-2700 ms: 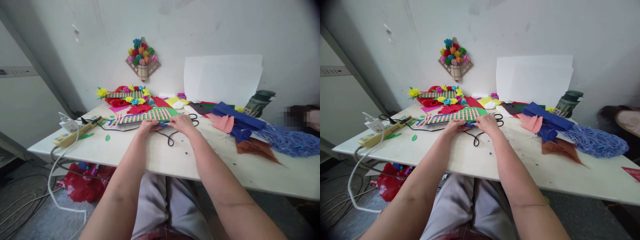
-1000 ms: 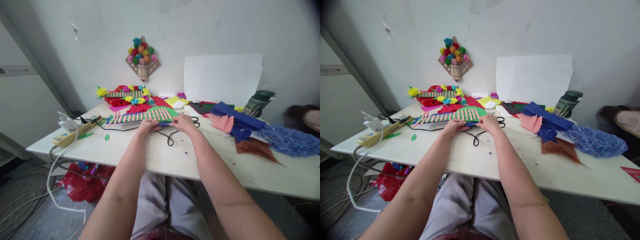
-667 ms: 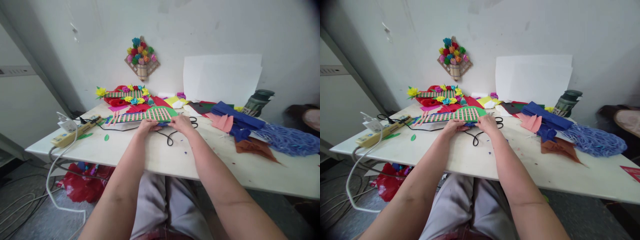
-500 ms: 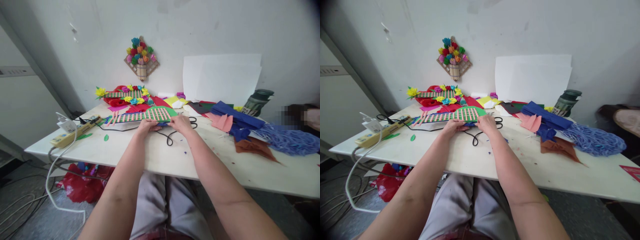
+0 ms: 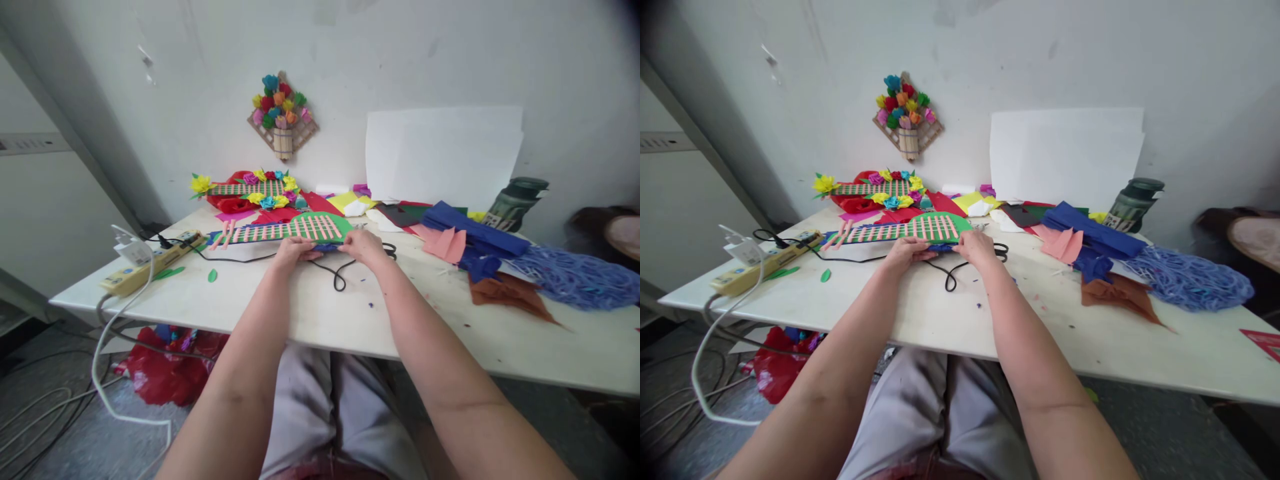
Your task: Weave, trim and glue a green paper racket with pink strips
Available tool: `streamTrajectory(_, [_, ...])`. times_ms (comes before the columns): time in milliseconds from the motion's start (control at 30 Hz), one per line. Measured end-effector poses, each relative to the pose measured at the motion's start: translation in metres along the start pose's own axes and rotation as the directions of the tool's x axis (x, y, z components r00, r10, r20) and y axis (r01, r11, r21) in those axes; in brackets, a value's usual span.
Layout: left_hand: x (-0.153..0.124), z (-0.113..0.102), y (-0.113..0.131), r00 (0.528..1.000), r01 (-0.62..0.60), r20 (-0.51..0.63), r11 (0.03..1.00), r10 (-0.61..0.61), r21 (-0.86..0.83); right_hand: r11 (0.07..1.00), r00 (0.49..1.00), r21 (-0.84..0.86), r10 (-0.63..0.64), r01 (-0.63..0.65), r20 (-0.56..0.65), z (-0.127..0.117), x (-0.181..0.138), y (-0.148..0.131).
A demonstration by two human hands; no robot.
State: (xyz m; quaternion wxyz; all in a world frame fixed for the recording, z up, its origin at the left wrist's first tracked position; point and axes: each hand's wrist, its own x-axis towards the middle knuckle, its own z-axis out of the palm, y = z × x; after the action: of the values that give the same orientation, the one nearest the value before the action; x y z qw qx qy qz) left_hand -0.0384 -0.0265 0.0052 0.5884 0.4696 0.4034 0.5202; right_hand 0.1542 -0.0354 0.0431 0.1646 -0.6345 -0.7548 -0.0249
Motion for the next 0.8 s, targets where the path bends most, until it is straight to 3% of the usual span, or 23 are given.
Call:
streamTrajectory(233, [0.000, 0.001, 0.002, 1.000, 0.008, -0.025, 0.999, -0.009, -0.034, 0.993, 0.994, 0.105, -0.058, 0.048, 0.090, -0.013, -0.001, 0.014])
streamTrajectory(467, [-0.003, 0.002, 0.004, 1.000, -0.001, -0.018, 0.999, 0.000, -0.041, 0.943, 0.987, 0.295, -0.155, 0.157, -0.032, -0.007, 0.000, 0.009])
streamTrajectory(667, [-0.002, 0.001, 0.003, 1.000, 0.006, -0.021, 0.999, -0.007, -0.040, 0.948, 0.962, 0.165, -0.265, 0.274, -0.072, -0.007, -0.003, -0.001])
streamTrajectory(800, [-0.002, 0.001, 0.002, 1.000, 0.002, -0.019, 0.999, -0.002, -0.032, 0.956, 0.959, 0.080, -0.277, 0.282, -0.063, -0.007, -0.004, -0.004])
